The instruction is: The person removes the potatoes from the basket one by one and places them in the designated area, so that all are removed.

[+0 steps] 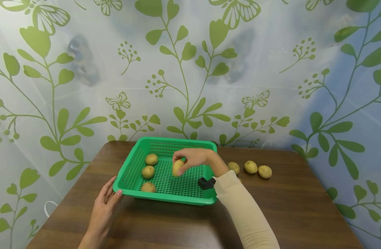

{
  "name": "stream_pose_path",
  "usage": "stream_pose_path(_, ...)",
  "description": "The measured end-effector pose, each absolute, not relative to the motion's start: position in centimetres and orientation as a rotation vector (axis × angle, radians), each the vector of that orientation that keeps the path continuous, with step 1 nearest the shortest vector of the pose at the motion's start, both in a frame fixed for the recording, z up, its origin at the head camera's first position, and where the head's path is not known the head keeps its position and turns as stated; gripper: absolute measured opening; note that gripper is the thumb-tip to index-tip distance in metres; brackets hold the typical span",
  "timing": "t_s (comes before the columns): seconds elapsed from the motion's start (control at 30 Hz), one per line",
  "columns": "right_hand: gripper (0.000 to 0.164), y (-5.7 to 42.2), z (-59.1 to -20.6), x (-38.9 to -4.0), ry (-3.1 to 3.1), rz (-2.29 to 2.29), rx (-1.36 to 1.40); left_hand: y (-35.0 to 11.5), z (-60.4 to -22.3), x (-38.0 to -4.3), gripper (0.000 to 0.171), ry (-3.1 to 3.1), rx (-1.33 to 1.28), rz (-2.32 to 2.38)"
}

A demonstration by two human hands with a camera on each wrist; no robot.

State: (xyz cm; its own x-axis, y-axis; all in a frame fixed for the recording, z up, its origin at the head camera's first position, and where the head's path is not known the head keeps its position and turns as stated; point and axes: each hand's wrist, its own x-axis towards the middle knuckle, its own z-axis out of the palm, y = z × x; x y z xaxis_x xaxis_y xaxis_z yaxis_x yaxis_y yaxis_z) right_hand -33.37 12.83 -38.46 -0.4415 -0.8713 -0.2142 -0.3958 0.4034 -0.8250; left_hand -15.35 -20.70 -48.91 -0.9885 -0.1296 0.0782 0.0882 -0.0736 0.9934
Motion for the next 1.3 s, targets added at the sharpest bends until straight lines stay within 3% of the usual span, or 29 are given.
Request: stream_pose_path(1.3,0.03,20.1,-36.9,-31.4,2.161,-0.906,-1.039,-20.8,-49.0,-15.2,0.064,-2.041,0.03,-2.18)
